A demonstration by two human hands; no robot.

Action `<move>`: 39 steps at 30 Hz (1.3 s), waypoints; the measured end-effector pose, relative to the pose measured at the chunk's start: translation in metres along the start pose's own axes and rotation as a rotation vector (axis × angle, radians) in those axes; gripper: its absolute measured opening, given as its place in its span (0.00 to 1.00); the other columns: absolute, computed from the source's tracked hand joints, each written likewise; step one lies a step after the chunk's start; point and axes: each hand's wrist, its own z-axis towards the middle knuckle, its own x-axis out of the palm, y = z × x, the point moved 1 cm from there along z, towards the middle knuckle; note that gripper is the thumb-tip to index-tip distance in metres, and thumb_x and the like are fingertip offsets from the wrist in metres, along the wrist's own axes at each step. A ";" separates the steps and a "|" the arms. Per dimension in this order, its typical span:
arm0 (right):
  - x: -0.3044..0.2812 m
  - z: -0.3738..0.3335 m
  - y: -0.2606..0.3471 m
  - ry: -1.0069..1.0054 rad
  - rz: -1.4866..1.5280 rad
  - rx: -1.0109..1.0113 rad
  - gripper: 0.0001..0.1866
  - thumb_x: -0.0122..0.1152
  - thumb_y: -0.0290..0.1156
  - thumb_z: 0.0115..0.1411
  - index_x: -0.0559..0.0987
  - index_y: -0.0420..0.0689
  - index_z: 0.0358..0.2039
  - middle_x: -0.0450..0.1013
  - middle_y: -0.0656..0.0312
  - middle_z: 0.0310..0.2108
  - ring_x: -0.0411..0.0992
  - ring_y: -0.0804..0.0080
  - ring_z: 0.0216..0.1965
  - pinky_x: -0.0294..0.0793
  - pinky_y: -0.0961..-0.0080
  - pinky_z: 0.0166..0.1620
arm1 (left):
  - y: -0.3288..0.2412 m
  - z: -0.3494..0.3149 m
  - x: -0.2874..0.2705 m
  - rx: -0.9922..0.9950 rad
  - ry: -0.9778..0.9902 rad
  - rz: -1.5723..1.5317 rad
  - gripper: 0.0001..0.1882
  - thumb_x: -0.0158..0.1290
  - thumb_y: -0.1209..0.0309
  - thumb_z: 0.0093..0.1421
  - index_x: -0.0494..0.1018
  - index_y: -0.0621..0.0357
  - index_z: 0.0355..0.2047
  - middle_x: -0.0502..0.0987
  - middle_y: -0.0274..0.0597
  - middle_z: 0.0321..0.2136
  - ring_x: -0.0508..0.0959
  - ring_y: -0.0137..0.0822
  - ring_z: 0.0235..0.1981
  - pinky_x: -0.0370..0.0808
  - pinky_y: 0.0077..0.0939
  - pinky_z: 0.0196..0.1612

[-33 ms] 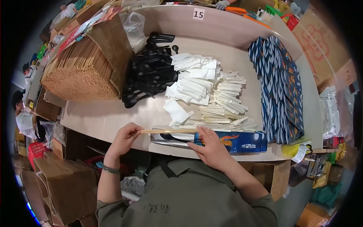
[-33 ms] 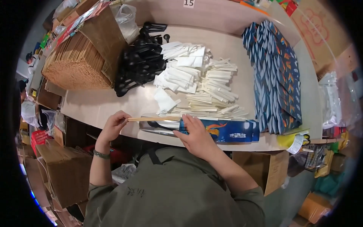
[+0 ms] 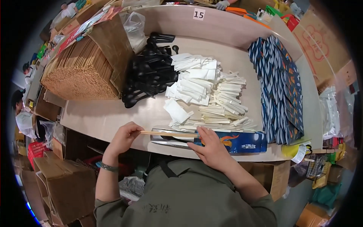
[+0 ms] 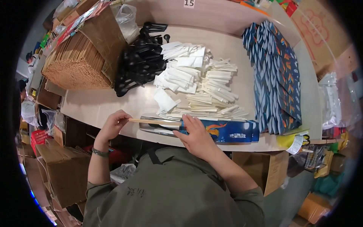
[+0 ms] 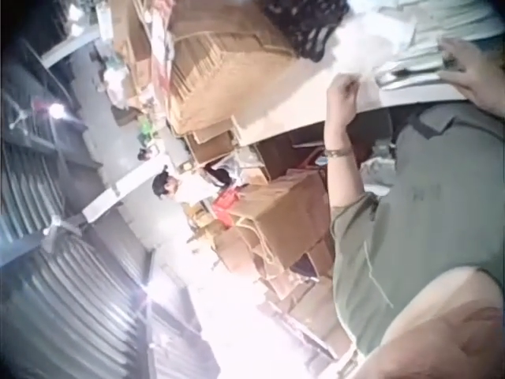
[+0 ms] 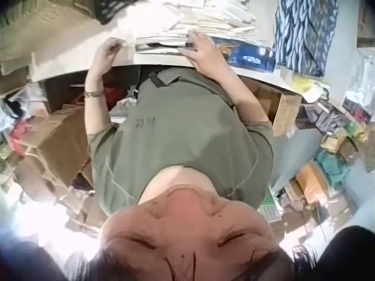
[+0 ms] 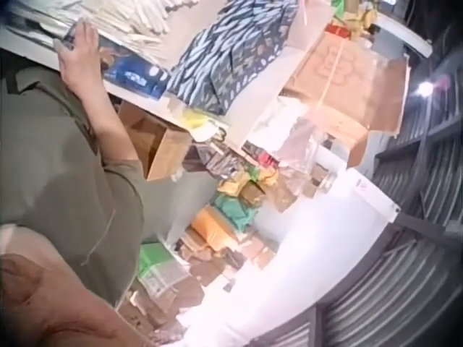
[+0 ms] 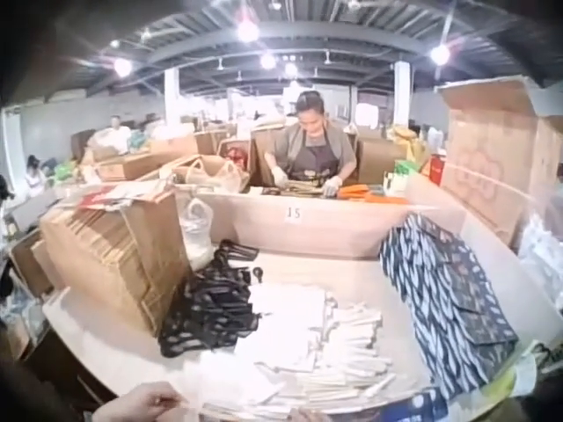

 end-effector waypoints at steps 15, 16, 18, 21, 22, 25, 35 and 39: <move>0.009 -0.011 0.010 -0.036 -0.060 -0.107 0.28 0.73 0.36 0.44 0.76 0.41 0.46 0.68 0.41 0.52 0.68 0.43 0.52 0.69 0.49 0.52 | -0.041 -0.001 0.124 0.006 -0.334 0.424 0.24 0.66 0.55 0.54 0.73 0.60 0.40 0.74 0.51 0.38 0.76 0.52 0.41 0.76 0.42 0.43; 0.009 -0.010 0.015 -0.053 -0.108 -0.086 0.26 0.74 0.37 0.43 0.76 0.41 0.43 0.68 0.41 0.51 0.68 0.42 0.52 0.68 0.48 0.53 | -0.043 -0.001 0.124 -0.014 -0.395 0.428 0.25 0.66 0.54 0.53 0.73 0.60 0.40 0.74 0.51 0.38 0.76 0.52 0.41 0.76 0.42 0.43; 0.008 -0.005 0.012 -0.068 -0.164 -0.052 0.25 0.74 0.37 0.43 0.75 0.40 0.40 0.68 0.41 0.51 0.67 0.41 0.53 0.67 0.47 0.54 | -0.038 0.003 0.127 -0.017 -0.385 0.429 0.24 0.66 0.54 0.53 0.73 0.60 0.40 0.74 0.51 0.38 0.76 0.52 0.41 0.76 0.42 0.43; 0.018 -0.001 0.003 0.007 -0.155 -0.020 0.26 0.73 0.39 0.45 0.75 0.40 0.41 0.68 0.40 0.53 0.67 0.39 0.54 0.66 0.47 0.56 | -0.021 0.014 0.130 -0.075 -0.261 0.371 0.22 0.64 0.56 0.56 0.73 0.59 0.41 0.76 0.52 0.36 0.77 0.52 0.41 0.76 0.42 0.43; 0.017 0.002 0.004 -0.012 -0.135 -0.007 0.27 0.73 0.38 0.45 0.75 0.39 0.43 0.68 0.40 0.53 0.66 0.38 0.54 0.67 0.48 0.56 | -0.029 0.014 0.124 -0.130 -0.211 0.212 0.20 0.62 0.58 0.57 0.74 0.60 0.41 0.77 0.54 0.35 0.79 0.51 0.39 0.77 0.43 0.41; 0.006 0.019 0.017 -0.007 -0.104 0.035 0.31 0.74 0.36 0.44 0.75 0.43 0.49 0.68 0.45 0.50 0.67 0.43 0.51 0.68 0.51 0.54 | -0.028 0.009 0.112 -0.136 -0.266 0.032 0.18 0.63 0.68 0.56 0.73 0.61 0.44 0.76 0.49 0.34 0.81 0.42 0.35 0.77 0.34 0.38; 0.012 0.020 0.002 0.016 0.061 0.035 0.32 0.74 0.36 0.44 0.76 0.48 0.52 0.69 0.52 0.48 0.68 0.50 0.51 0.66 0.56 0.57 | -0.025 0.003 0.113 0.148 -0.190 -0.059 0.13 0.62 0.77 0.57 0.74 0.61 0.42 0.73 0.39 0.35 0.76 0.34 0.38 0.75 0.26 0.40; 0.012 0.023 0.005 0.022 0.086 0.025 0.35 0.74 0.37 0.44 0.75 0.47 0.55 0.69 0.52 0.49 0.68 0.51 0.51 0.66 0.56 0.58 | -0.035 0.001 0.112 0.203 -0.103 0.261 0.14 0.64 0.72 0.55 0.73 0.61 0.39 0.73 0.45 0.35 0.76 0.45 0.38 0.74 0.35 0.42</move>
